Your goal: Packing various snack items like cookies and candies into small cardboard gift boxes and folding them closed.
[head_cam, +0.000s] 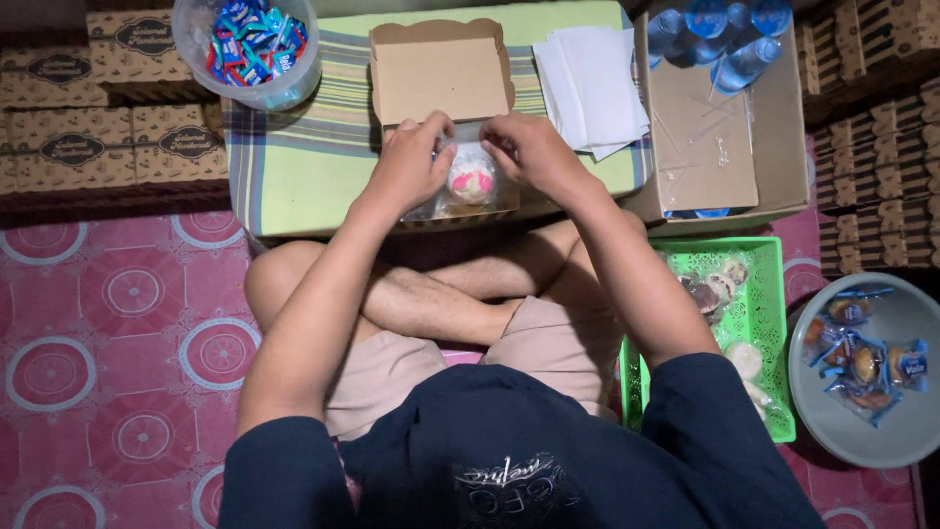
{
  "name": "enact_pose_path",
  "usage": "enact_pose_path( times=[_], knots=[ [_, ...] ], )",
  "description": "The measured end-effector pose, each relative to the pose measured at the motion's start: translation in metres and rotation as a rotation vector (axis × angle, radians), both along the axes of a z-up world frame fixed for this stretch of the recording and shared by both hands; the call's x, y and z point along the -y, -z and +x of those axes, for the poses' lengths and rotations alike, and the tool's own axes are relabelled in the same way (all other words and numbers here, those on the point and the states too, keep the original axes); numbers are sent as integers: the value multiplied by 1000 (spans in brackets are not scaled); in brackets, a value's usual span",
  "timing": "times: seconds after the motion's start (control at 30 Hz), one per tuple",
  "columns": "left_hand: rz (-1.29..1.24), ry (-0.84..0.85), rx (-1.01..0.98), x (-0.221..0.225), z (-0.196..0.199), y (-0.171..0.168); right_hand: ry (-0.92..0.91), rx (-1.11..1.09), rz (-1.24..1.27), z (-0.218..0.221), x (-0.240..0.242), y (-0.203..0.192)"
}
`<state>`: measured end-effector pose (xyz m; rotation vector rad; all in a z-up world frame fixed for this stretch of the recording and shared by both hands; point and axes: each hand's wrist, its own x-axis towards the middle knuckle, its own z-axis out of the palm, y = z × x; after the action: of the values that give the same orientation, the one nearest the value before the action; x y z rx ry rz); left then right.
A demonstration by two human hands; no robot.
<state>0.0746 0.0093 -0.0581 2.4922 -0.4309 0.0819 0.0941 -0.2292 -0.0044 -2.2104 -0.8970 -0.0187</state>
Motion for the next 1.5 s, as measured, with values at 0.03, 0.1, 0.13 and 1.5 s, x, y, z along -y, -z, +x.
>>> enact_pose_path(
  times=[0.03, 0.1, 0.13, 1.5],
  knots=[
    [0, -1, 0, 2, -3, -4, -1, 0, 0, -4, 1, -6],
    [138, 28, 78, 5, -9, -13, -37, 7, -42, -10, 1, -18],
    [139, 27, 78, 6, -15, -25, -38, 8, -42, -10, 3, -17],
    [355, -39, 223, 7, 10, 5, 32, 240, -513, 47, 3, 57]
  ],
)
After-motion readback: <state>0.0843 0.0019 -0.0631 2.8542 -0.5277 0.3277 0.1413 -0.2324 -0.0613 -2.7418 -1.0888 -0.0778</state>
